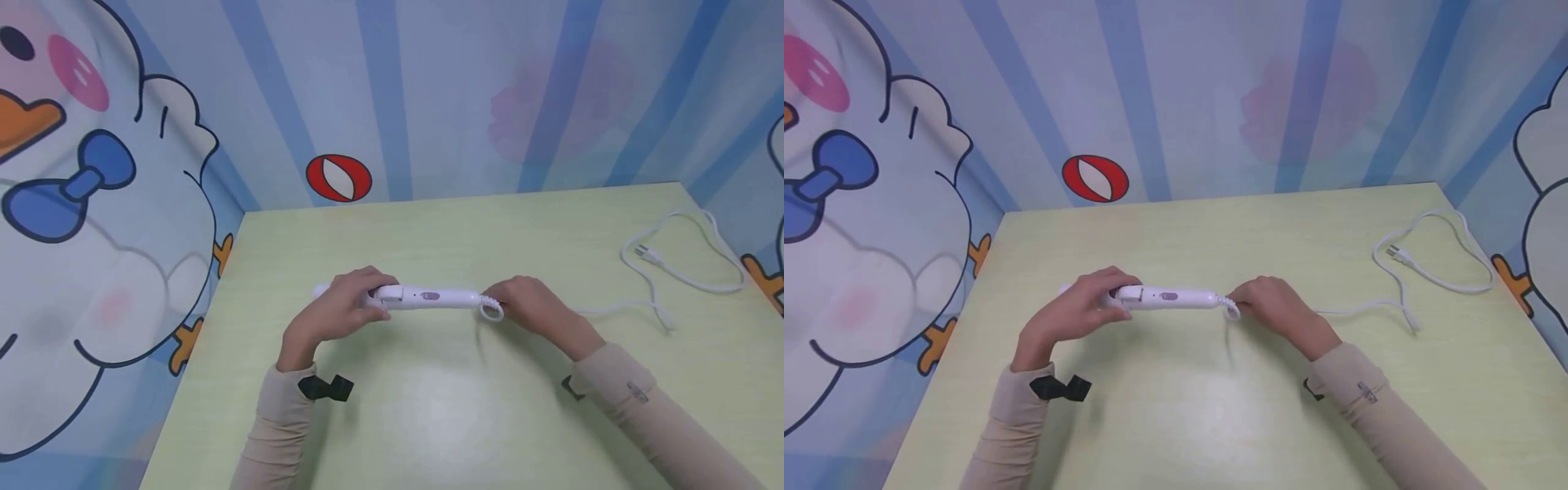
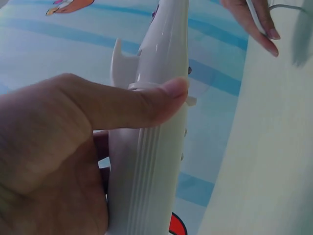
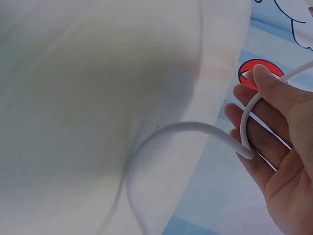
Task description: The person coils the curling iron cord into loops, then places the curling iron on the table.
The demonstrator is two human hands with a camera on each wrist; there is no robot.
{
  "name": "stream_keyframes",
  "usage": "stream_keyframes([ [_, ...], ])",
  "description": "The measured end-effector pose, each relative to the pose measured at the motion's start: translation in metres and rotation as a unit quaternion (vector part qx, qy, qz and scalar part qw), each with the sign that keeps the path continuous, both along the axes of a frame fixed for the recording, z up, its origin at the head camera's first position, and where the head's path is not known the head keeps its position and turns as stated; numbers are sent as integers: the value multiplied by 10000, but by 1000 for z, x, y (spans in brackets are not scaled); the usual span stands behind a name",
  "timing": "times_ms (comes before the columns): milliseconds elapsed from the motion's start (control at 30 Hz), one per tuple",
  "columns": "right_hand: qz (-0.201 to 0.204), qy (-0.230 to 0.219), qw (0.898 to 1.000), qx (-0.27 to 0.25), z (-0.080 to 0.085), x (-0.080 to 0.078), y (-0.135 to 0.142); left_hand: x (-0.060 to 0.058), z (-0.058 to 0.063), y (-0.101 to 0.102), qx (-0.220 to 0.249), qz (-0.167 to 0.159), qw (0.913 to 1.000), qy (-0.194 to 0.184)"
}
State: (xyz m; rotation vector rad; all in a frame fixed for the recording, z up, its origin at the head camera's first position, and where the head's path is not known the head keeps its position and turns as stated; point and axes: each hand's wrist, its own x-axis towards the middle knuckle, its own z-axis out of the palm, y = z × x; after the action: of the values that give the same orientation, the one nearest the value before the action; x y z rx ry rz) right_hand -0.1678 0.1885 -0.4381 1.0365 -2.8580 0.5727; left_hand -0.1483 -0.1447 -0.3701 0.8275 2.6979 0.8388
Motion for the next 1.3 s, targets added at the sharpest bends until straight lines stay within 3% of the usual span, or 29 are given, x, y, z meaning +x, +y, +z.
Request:
stream_keyframes([
  [233,316,-56,9995,77,18,-4,-7,5,11,12,-494,-522,9974,52],
  [567,398,48,9984,396,46,-8,-20,10,14,23,-963,-822,9919,-34],
  [767,348,429,9976,424,62,-9,-26,12,18,26,-1062,-673,9906,-531],
  [967,393,920,9940,432,71,-8,-30,11,17,29,-1221,-528,9882,-761],
  [1167,227,1437,9878,557,75,-2,-35,11,16,30,-1495,-173,9848,-867],
  [1300,32,1536,9860,650,75,5,-40,9,13,28,-1695,139,9825,-758],
])
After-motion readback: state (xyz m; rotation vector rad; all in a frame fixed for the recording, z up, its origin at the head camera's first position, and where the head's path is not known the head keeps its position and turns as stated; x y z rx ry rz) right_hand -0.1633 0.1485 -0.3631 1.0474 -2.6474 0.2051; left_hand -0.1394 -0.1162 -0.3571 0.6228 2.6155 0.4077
